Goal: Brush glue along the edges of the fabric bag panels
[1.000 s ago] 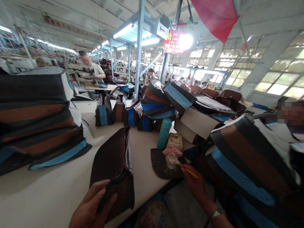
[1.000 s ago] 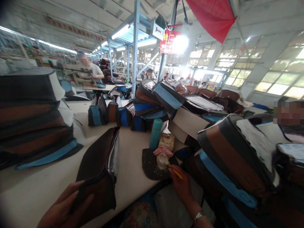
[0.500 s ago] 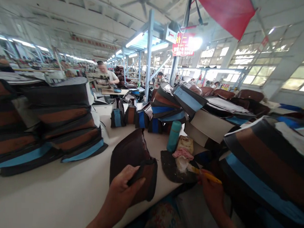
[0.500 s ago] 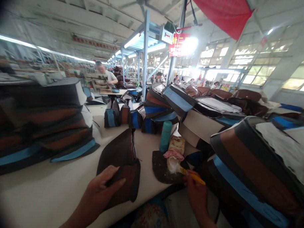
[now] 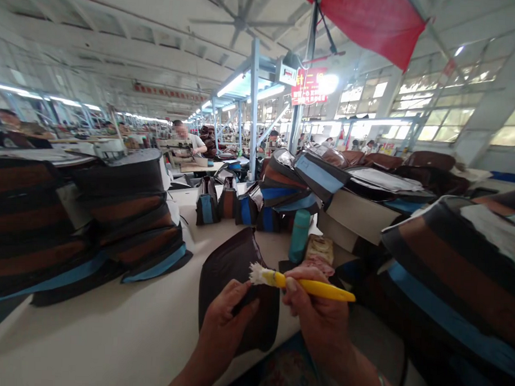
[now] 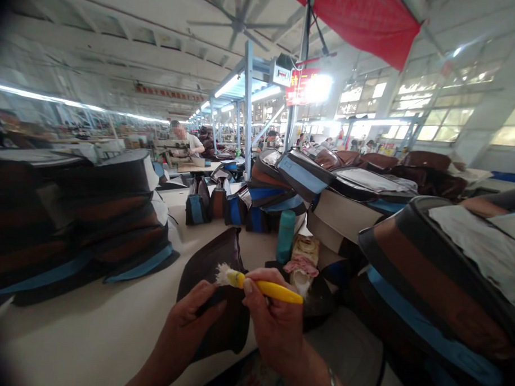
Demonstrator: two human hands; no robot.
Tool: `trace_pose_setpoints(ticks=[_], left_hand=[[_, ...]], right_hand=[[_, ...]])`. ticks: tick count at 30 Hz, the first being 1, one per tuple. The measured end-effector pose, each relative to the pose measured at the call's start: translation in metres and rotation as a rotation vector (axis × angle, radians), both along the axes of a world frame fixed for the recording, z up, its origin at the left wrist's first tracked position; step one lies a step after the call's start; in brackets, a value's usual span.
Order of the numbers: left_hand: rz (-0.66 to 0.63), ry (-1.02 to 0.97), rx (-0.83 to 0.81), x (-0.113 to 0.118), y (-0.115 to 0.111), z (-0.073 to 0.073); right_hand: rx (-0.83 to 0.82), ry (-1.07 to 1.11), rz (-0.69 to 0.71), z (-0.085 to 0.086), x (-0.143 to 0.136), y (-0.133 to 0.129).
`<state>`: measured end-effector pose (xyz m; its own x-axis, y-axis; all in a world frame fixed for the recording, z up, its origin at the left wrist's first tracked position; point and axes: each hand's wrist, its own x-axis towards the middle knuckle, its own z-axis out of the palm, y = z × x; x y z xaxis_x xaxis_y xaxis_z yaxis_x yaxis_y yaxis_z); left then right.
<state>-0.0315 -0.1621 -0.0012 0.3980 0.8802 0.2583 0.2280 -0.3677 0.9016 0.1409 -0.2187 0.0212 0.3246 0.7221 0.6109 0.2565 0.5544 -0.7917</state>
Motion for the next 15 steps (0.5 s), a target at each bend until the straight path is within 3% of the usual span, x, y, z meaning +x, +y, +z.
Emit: trace_pose_setpoints(ticks=[4,7,9,12,15], left_hand=[[0.057,-0.011,-0.013,-0.006,-0.003,0.002],[0.077,-0.048,-0.027,-0.009,-0.004,0.003],[0.086,-0.07,-0.031,-0.009,-0.006,0.004],[0.102,-0.081,-0.031,-0.006,-0.008,0.004],[0.125,-0.085,-0.048,-0.005,-0.011,0.002]], right_hand=[[0.03,-0.238,-0.153,-0.009,0.019,0.009],[0.065,-0.299,-0.279,-0.011,0.032,0.008],[0.073,-0.235,-0.251,-0.008,0.026,0.003],[0.07,-0.108,-0.082,-0.003,0.004,-0.002],[0.084,-0.139,-0.002,-0.005,-0.007,0.002]])
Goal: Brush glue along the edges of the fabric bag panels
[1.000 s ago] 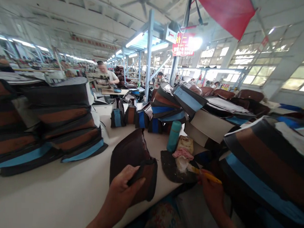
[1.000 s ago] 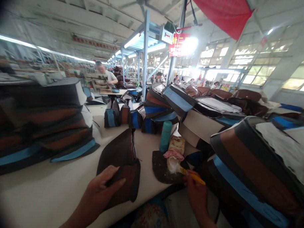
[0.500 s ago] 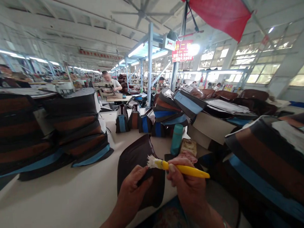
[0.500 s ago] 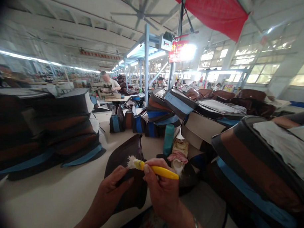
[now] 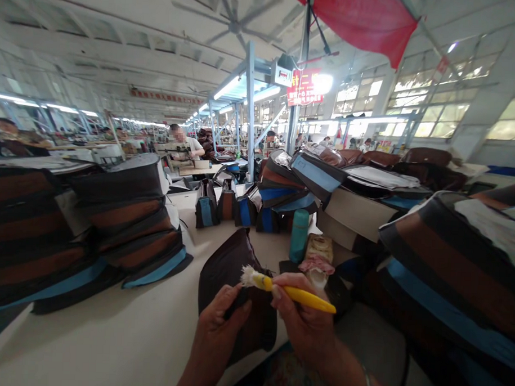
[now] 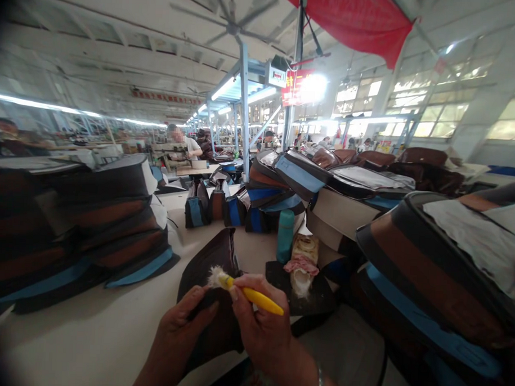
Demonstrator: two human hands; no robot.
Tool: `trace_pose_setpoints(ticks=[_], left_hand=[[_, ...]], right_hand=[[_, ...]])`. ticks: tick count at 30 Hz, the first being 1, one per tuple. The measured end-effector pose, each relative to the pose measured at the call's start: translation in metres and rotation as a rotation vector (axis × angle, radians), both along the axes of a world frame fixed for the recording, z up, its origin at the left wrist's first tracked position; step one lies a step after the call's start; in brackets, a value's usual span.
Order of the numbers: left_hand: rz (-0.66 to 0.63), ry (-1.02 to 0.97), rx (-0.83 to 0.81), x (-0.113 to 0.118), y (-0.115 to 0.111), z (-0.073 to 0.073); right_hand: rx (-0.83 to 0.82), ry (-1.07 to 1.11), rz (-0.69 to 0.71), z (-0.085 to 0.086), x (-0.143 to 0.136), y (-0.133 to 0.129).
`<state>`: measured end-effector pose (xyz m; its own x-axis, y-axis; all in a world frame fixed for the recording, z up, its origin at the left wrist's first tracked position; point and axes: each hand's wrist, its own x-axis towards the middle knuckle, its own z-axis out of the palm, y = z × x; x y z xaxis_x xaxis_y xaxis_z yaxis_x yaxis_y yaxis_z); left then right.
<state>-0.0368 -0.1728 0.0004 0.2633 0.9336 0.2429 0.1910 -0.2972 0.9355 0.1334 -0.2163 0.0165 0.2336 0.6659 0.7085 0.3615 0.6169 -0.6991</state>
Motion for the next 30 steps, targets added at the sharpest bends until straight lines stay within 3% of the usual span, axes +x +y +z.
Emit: trace_pose_setpoints(ticks=[7,12,18,23,27,30], left_hand=[[0.004,-0.071,-0.091,-0.01,0.006,-0.018],[-0.034,-0.078,-0.109,-0.013,0.009,-0.024],[0.034,-0.027,-0.076,-0.016,0.004,-0.023],[0.027,-0.019,-0.035,-0.013,0.003,-0.028],[0.028,-0.064,-0.045,-0.012,0.002,-0.031],[0.047,-0.064,-0.019,-0.015,0.0,-0.031]], right_hand=[[0.027,-0.121,-0.251,-0.009,0.024,0.008],[0.069,-0.091,-0.126,-0.003,0.011,0.002],[0.162,-0.217,-0.241,-0.002,0.016,0.005],[0.261,-0.361,-0.068,0.0,-0.005,-0.003],[0.298,-0.351,-0.009,0.002,-0.023,-0.012],[0.281,-0.28,0.008,0.0,-0.021,-0.011]])
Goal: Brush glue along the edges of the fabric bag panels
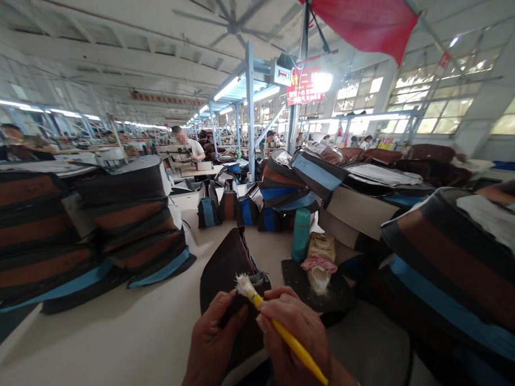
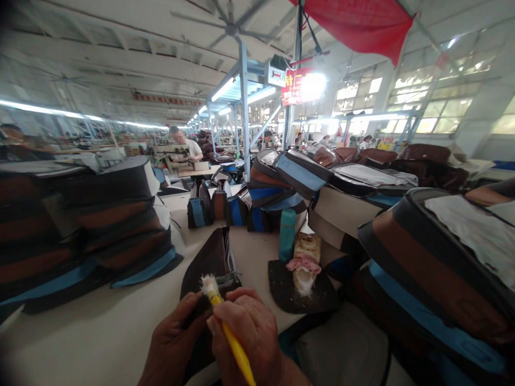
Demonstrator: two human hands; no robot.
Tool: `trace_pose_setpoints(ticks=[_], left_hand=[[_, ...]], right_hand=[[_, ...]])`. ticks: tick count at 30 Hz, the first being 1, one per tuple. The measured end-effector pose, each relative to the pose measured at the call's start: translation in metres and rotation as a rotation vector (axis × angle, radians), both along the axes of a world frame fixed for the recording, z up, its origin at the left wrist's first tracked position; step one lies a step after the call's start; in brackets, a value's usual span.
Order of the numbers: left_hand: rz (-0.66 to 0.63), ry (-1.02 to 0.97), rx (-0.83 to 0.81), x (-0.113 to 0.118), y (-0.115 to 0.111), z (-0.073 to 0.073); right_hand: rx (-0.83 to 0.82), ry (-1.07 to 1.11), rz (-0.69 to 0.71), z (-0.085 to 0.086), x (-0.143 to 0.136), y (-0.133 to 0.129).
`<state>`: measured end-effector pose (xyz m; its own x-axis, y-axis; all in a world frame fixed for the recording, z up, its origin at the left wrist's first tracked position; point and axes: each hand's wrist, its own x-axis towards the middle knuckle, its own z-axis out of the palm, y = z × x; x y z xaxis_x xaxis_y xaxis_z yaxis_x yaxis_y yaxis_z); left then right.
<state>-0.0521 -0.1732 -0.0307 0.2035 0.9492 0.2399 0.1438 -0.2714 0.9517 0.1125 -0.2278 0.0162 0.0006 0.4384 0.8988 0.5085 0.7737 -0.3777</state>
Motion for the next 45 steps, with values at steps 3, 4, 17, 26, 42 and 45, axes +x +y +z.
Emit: trace_pose_setpoints(ticks=[3,4,17,26,42,45], left_hand=[[0.038,0.028,0.034,-0.003,-0.002,0.002],[0.042,0.04,0.049,-0.003,-0.002,0.003],[0.208,0.546,1.032,0.004,-0.008,0.003],[0.22,0.752,1.204,0.013,-0.012,0.003],[0.197,0.752,1.179,0.02,-0.01,0.0],[0.232,0.696,1.177,0.015,-0.007,0.005]], right_hand=[[-0.079,0.135,-0.111,-0.003,0.011,0.003],[-0.102,0.163,-0.153,-0.004,0.015,0.004],[-0.174,0.17,-0.213,0.012,0.041,-0.008],[-0.099,-0.302,-0.119,0.033,0.043,-0.017],[-0.058,-0.569,-0.068,0.037,0.034,-0.014],[-0.038,-0.465,-0.161,0.033,0.043,-0.014]])
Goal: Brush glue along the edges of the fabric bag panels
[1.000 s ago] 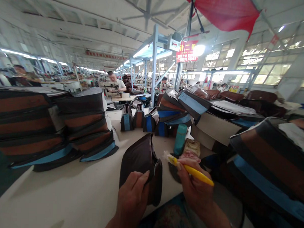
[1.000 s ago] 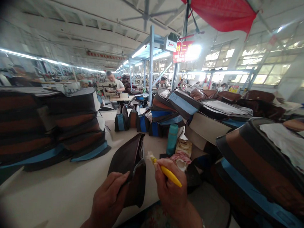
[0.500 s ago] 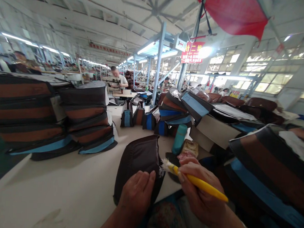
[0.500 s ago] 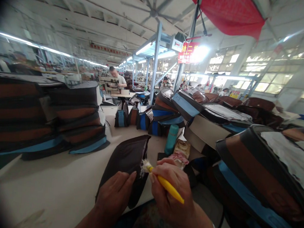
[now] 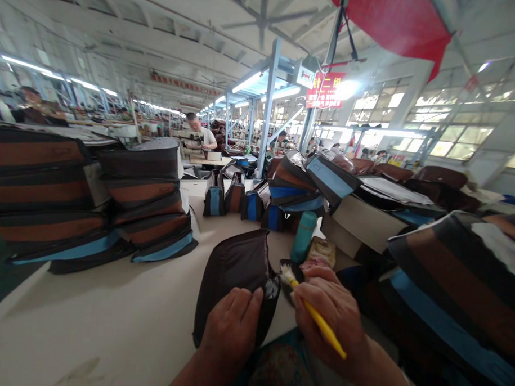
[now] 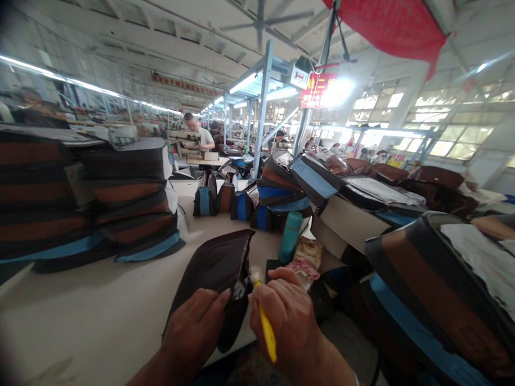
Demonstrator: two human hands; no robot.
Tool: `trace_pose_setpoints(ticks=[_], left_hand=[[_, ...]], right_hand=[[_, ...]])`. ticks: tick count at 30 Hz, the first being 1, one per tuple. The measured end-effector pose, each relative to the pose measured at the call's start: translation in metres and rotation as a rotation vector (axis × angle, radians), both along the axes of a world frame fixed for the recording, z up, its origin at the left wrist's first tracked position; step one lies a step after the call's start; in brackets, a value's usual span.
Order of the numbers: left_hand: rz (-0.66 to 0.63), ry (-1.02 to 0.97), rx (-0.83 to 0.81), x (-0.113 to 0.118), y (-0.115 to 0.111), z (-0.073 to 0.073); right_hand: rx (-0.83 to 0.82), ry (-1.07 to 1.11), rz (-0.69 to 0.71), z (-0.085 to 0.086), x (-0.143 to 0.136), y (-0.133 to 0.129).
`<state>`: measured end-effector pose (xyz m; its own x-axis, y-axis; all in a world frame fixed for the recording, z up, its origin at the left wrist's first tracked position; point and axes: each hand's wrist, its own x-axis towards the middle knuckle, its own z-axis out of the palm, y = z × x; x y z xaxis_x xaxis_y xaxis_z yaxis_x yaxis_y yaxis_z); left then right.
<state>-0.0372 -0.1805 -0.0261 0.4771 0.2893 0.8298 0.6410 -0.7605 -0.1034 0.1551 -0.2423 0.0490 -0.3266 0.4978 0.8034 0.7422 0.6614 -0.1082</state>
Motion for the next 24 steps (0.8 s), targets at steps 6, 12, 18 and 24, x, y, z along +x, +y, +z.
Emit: trace_pose_setpoints(ticks=[6,12,18,24], left_hand=[[0.011,-0.257,-0.193,-0.044,0.007,0.015],[0.273,-0.562,-0.521,-0.075,0.015,-0.005],[0.37,-0.639,-0.552,-0.087,0.017,-0.023],[0.312,-0.508,-0.643,-0.088,0.01,-0.009]], right_hand=[[-0.204,1.075,0.078,-0.008,0.007,-0.001],[-0.81,1.782,0.513,-0.052,-0.038,0.023],[-1.037,2.061,0.762,-0.079,-0.093,0.038],[-1.175,2.064,0.921,-0.093,-0.118,0.041]])
